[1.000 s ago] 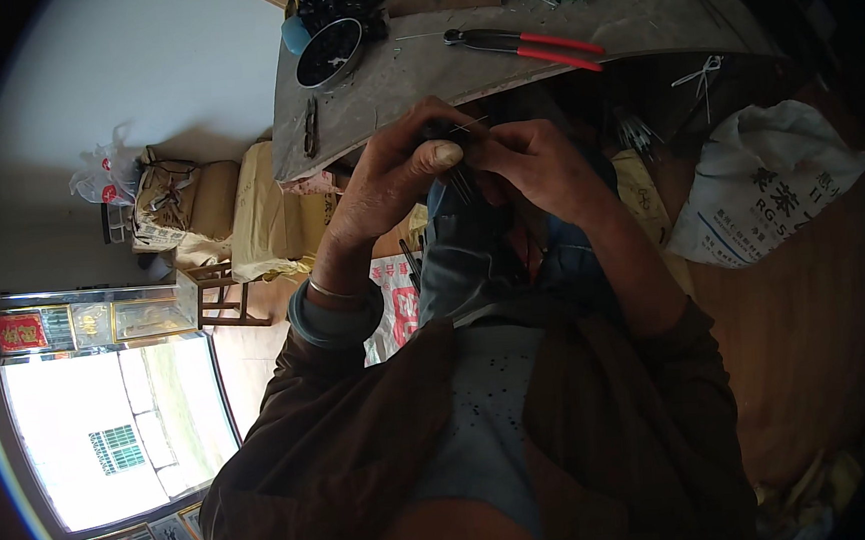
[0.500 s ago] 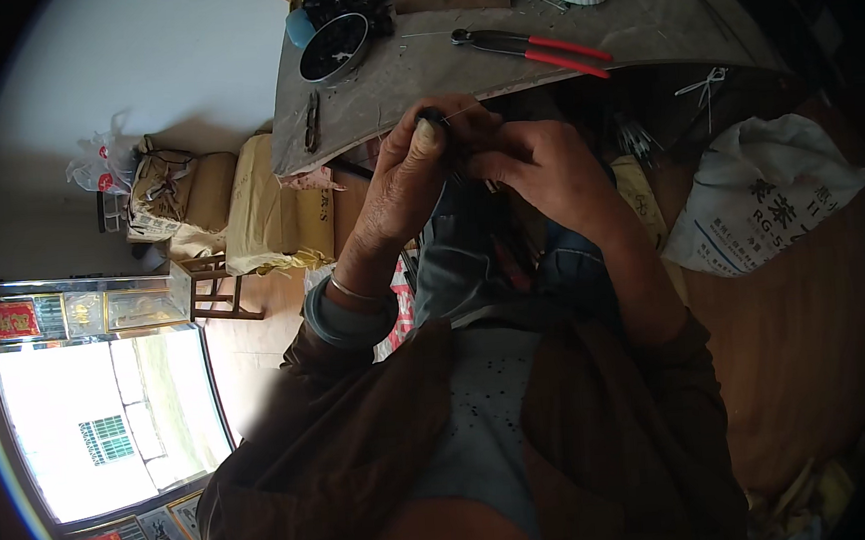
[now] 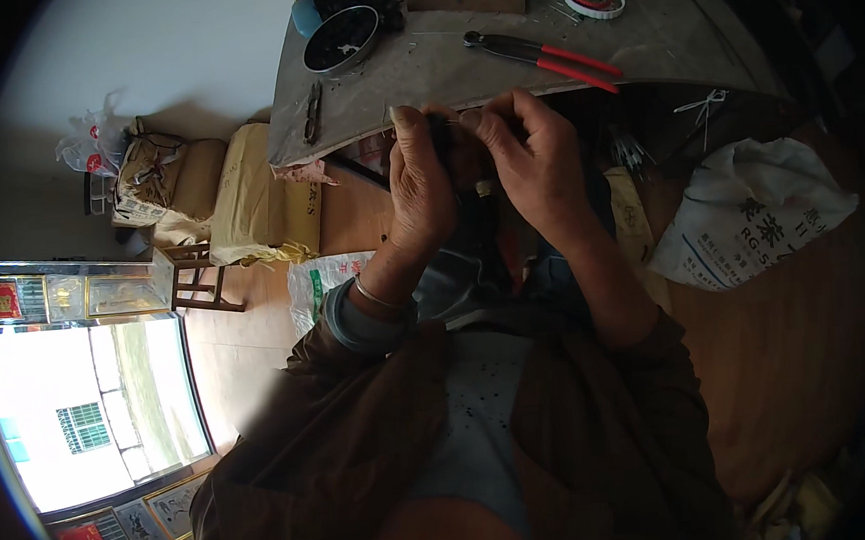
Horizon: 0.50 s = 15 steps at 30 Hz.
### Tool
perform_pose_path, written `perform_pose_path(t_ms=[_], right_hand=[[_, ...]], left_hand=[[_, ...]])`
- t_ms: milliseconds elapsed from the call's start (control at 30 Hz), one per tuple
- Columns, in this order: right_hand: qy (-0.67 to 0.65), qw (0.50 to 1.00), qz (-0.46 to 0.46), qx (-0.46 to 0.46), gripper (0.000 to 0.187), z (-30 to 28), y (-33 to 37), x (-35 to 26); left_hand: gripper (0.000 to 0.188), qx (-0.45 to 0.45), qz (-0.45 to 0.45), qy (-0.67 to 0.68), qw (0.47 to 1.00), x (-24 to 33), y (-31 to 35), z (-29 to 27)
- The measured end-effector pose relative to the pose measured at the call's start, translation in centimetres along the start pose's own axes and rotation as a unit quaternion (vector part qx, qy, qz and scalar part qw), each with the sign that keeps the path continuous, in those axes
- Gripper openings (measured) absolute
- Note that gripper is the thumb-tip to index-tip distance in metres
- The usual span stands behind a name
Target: Assemble a bundle of black rods into a plastic housing using pliers.
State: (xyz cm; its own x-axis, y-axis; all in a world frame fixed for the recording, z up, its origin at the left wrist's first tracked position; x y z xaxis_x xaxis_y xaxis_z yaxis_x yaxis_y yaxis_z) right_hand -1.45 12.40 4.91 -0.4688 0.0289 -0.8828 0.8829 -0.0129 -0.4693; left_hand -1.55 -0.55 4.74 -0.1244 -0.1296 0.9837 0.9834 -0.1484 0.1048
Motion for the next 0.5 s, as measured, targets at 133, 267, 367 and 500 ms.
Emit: perform_pose_path(t_ms=[133,267,367,500], right_hand=[[0.064,0.994,-0.09,0.026,0.018,0.4,-0.7,-1.6],[-0.009,0.996,-0.037,-0.076,0.018,0.3,-3.6,0.6],[-0.111,0.985,0.104,-0.077,0.021,1.5,-1.6,2.4],[-0.025,0.996,0.057,-0.067,0.022,-0.2,-2.8,4.2]], left_hand=[[0.056,0.021,0.013,0.017,1.0,0.2,-0.2,0.1],[0.055,-0.034,0.031,0.039,0.998,-0.5,-0.9,-0.5],[0.054,-0.002,0.005,0.03,1.0,-1.3,-1.0,-1.2],[0.056,0.034,-0.001,0.051,0.998,-2.1,-1.0,-2.5]])
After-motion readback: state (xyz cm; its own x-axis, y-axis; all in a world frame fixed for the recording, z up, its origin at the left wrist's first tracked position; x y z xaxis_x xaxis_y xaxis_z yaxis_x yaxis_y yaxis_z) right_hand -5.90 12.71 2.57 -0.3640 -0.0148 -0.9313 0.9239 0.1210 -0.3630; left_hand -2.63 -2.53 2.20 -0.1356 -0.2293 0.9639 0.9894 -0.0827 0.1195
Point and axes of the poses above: each hand's wrist, its own y-axis away from the middle knuckle, its own z-axis out of the palm, x = y × z, the point moved 4 cm from there along -y, towards the middle knuckle, and after that the axes turned 12 degrees about -z, right-handed, at the moved point
